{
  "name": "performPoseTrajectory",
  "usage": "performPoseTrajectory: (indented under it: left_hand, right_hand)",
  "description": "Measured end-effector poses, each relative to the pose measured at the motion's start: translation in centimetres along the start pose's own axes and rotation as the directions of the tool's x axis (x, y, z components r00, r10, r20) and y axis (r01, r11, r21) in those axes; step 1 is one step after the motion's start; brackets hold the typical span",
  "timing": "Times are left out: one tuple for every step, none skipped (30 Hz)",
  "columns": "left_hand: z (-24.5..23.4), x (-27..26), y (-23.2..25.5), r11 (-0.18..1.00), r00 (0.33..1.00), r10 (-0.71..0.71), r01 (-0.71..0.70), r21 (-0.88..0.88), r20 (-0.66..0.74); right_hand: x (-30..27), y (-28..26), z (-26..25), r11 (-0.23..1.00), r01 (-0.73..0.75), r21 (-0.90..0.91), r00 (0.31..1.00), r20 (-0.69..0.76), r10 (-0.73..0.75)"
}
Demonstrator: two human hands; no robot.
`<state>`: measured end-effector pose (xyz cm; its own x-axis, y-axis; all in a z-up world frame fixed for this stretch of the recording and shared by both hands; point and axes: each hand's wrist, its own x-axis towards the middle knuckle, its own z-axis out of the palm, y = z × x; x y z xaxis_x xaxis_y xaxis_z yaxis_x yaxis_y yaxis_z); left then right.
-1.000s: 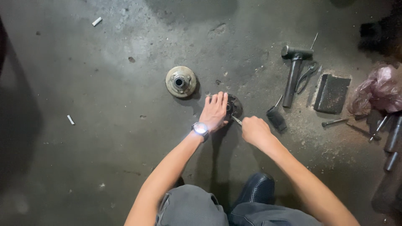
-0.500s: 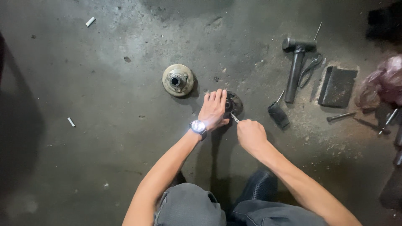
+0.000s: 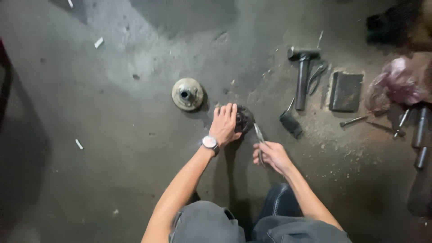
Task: The person sits on the floor and disassembles a mechanical part using a screwdriver and hammer. They remove small components, place them on the floor, and then use a hammer to tap the part.
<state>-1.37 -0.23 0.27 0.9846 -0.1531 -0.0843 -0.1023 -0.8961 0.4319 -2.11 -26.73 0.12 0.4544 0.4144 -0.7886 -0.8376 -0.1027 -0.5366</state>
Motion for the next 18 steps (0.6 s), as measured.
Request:
performPoseTrajectory:
  left_hand:
    - [0.2, -0.1, 0.2, 1.000, 1.000, -0.007, 0.007, -0.016, 0.012]
    - [-0.3, -0.5, 0.1, 1.000, 1.000, 0.004, -0.004, -0.012, 0.001]
    - [-0.6, -0.8, 0.3, 0.999, 1.000, -0.007, 0.008, -0.032, 0.007]
    - [-0.8, -1.0, 0.5, 0.998, 1.000, -0.019, 0.019, -0.053, 0.013]
    - [-0.8, -1.3, 0.7, 0.998, 1.000, -0.006, 0.006, -0.056, 0.005]
    - [-0.8, -1.5, 0.9, 0.999, 1.000, -0.024, 0.025, -0.043, 0.016]
    - [-0.9, -1.9, 1.0, 0.999, 0.999, -0.042, 0.043, -0.027, 0.029]
    - [-0.8, -2.6, 1.3, 0.999, 0.999, -0.029, 0.029, -0.028, 0.026]
    - [-0.9, -2.9, 1.5, 0.997, 0.998, -0.062, 0.063, -0.036, 0.027]
    - [-1.0, -3.3, 1.7, 0.994, 0.995, -0.096, 0.097, -0.044, 0.029]
    - [-0.6, -3.4, 1.8, 0.995, 0.996, -0.087, 0.087, -0.043, 0.018]
    - [-0.1, -3.5, 1.7, 0.995, 0.995, -0.095, 0.095, -0.038, 0.020]
    - [0.4, -4.5, 1.5, 0.992, 0.992, -0.119, 0.120, -0.034, 0.032]
    - [0.3, -4.6, 1.7, 0.992, 0.992, -0.125, 0.126, -0.032, 0.032]
    - [0.2, -4.6, 1.7, 0.987, 0.991, -0.134, 0.135, -0.083, 0.013]
    - [0.0, -4.6, 1.6, 0.981, 0.990, -0.144, 0.142, -0.134, -0.006]
    - [0.2, -4.6, 1.6, 0.980, 0.989, -0.149, 0.147, -0.131, -0.007]
    - [0.5, -4.5, 1.5, 0.982, 0.987, -0.158, 0.160, -0.103, 0.023]
  right_hand:
    - [-1.1, -0.9, -0.7, 0.999, -0.033, 0.040, 0.999, 0.003, 0.033]
    - [-1.6, -1.4, -1.4, 0.999, -0.017, 0.039, 1.000, -0.001, 0.017]
    - [-2.3, -1.9, -2.4, 0.989, 0.054, -0.139, 0.993, -0.099, -0.068]
    - [-3.1, -2.3, -3.5, 0.943, 0.101, -0.318, 0.970, -0.181, -0.165]
    - [-3.0, -3.0, -5.0, 0.941, 0.109, -0.320, 0.966, -0.191, -0.176]
    - [-3.1, -3.7, -6.5, 0.770, 0.110, -0.629, 0.836, -0.361, -0.414]
    - [-3.1, -4.2, -7.9, 0.527, -0.007, -0.850, 0.635, -0.411, -0.654]
    - [-2.0, -4.7, -9.4, 0.530, -0.009, -0.848, 0.624, -0.419, -0.659]
    - [-0.7, -5.5, -10.9, 0.455, -0.029, -0.890, 0.537, -0.398, -0.744]
    - [0.5, -6.3, -12.4, 0.378, -0.059, -0.924, 0.446, -0.363, -0.818]
    - [1.2, -7.4, -12.2, 0.376, -0.057, -0.925, 0.433, -0.363, -0.825]
    - [2.0, -8.4, -12.0, 0.367, -0.086, -0.926, 0.404, -0.369, -0.837]
    - [3.0, -8.9, -11.3, 0.356, -0.111, -0.928, 0.391, -0.370, -0.842]
    - [2.6, -9.1, -9.4, 0.354, -0.107, -0.929, 0.395, -0.366, -0.842]
    - [2.4, -9.4, -7.4, 0.256, -0.034, -0.966, 0.382, -0.249, -0.890]
    - [2.3, -9.8, -5.3, 0.152, 0.040, -0.988, 0.360, -0.128, -0.924]
    - [2.6, -8.7, -3.8, 0.150, 0.045, -0.988, 0.362, -0.124, -0.924]
    - [3.0, -7.6, -2.3, 0.078, 0.130, -0.989, 0.440, -0.013, -0.898]
